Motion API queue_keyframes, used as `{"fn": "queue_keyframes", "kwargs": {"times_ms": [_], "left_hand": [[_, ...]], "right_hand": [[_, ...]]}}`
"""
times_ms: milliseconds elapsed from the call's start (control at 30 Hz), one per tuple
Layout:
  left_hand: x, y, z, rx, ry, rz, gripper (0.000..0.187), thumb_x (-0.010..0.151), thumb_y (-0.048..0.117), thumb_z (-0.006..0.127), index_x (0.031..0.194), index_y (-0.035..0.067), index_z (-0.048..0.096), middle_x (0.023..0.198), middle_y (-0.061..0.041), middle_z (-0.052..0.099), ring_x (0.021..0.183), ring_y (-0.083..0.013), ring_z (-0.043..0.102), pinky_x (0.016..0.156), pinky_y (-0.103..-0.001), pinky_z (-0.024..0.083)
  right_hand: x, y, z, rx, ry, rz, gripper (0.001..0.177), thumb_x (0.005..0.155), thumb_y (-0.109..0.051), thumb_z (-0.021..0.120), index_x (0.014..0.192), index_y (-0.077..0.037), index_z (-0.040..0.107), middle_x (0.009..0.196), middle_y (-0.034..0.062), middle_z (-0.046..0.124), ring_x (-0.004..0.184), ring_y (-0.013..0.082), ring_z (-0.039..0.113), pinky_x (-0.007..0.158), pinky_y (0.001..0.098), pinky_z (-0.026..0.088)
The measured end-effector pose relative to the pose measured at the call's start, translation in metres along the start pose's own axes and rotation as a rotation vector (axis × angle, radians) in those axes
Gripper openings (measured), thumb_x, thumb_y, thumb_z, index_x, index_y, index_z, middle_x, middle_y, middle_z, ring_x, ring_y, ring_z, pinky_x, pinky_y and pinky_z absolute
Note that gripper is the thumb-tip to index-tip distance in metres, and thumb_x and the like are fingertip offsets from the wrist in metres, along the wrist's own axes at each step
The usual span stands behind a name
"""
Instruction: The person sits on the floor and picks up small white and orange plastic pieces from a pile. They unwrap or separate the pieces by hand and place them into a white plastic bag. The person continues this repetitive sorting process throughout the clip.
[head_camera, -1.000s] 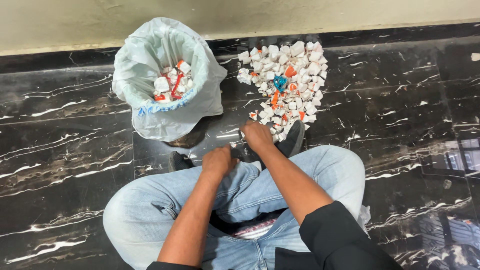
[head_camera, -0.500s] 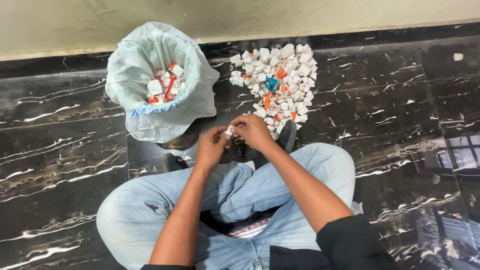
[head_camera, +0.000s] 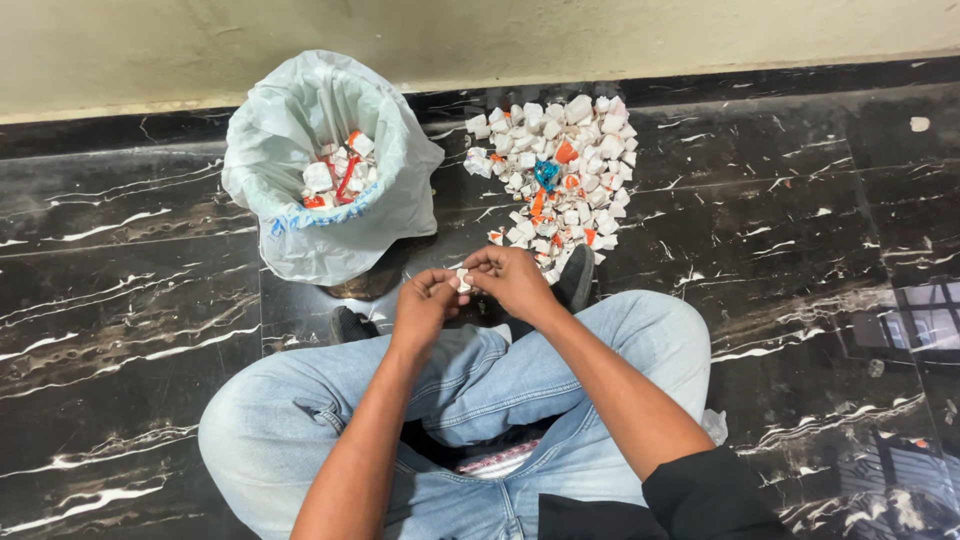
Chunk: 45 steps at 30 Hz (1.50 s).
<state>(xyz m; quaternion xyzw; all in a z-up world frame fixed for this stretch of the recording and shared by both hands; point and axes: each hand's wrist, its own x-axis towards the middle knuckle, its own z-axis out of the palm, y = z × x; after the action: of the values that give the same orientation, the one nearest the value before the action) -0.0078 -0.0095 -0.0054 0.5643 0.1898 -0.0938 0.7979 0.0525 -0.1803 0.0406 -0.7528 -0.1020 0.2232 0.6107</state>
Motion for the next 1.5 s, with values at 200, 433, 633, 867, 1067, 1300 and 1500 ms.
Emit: {"fn": "queue_keyframes", "kwargs": {"times_ms": [200,433,633,867,1067,1300,1500], "left_hand": [[0.008,-0.004,-0.003,-0.058,0.026,-0.026,0.015,0.096,0.01,0.068,0.108,0.003,0.065,0.088,-0.007,0.075,0.072,-0.0101,0.069,0.061,-0.021,0.05],[0.003,0.012,0.0,-0.163,-0.021,-0.054,0.017,0.097,0.014,0.063,0.11,0.003,0.066,0.094,-0.009,0.076,0.081,-0.0134,0.072,0.071,-0.025,0.057],[-0.003,0.023,0.002,-0.2,-0.049,-0.117,0.021,0.1,0.023,0.063,0.107,0.003,0.066,0.096,-0.01,0.076,0.086,-0.0149,0.072,0.077,-0.026,0.058],[0.001,0.014,-0.005,-0.242,-0.058,-0.171,0.019,0.094,0.016,0.072,0.108,0.005,0.066,0.094,-0.007,0.075,0.083,-0.0138,0.07,0.075,-0.026,0.057],[0.005,0.004,-0.01,-0.21,-0.067,-0.158,0.018,0.092,0.011,0.071,0.108,0.005,0.066,0.093,-0.007,0.076,0.084,-0.0137,0.072,0.072,-0.024,0.057],[0.012,-0.013,-0.006,-0.146,-0.037,0.048,0.013,0.092,-0.002,0.069,0.104,-0.002,0.064,0.091,-0.011,0.074,0.08,-0.0155,0.072,0.073,-0.026,0.059],[0.007,-0.003,-0.003,-0.123,0.001,0.017,0.012,0.092,0.003,0.067,0.104,0.001,0.065,0.093,-0.009,0.076,0.085,-0.0139,0.075,0.073,-0.025,0.059]], "right_hand": [[-0.003,-0.009,0.006,0.008,-0.088,-0.072,0.03,0.083,0.001,0.076,0.113,0.003,0.074,0.093,0.0065,0.073,0.079,0.0087,0.07,0.07,0.0229,0.057],[-0.002,-0.011,0.004,-0.099,0.011,-0.017,0.022,0.087,-0.003,0.075,0.109,0.001,0.076,0.093,0.0098,0.079,0.079,0.0091,0.072,0.072,0.0225,0.059],[-0.005,-0.016,0.001,-0.155,0.04,-0.111,0.016,0.088,-0.004,0.074,0.103,0.0,0.077,0.098,0.0086,0.078,0.085,0.0118,0.075,0.076,0.0257,0.061],[-0.012,-0.027,0.004,-0.263,0.026,-0.264,0.014,0.086,-0.004,0.074,0.099,-0.004,0.079,0.096,0.0078,0.078,0.086,0.0165,0.074,0.078,0.0287,0.057],[-0.011,-0.021,0.005,-0.287,0.057,-0.162,0.013,0.083,-0.004,0.076,0.095,-0.005,0.08,0.092,0.0082,0.078,0.082,0.0175,0.073,0.075,0.0289,0.056],[-0.001,0.005,0.009,-0.073,0.008,-0.185,0.011,0.08,0.004,0.074,0.089,0.0,0.078,0.098,0.0092,0.079,0.09,0.016,0.075,0.082,0.0288,0.06],[0.002,0.015,0.007,-0.131,0.093,-0.117,0.013,0.085,0.004,0.071,0.096,0.0,0.077,0.094,0.007,0.079,0.084,0.0126,0.075,0.076,0.0253,0.061]]}}
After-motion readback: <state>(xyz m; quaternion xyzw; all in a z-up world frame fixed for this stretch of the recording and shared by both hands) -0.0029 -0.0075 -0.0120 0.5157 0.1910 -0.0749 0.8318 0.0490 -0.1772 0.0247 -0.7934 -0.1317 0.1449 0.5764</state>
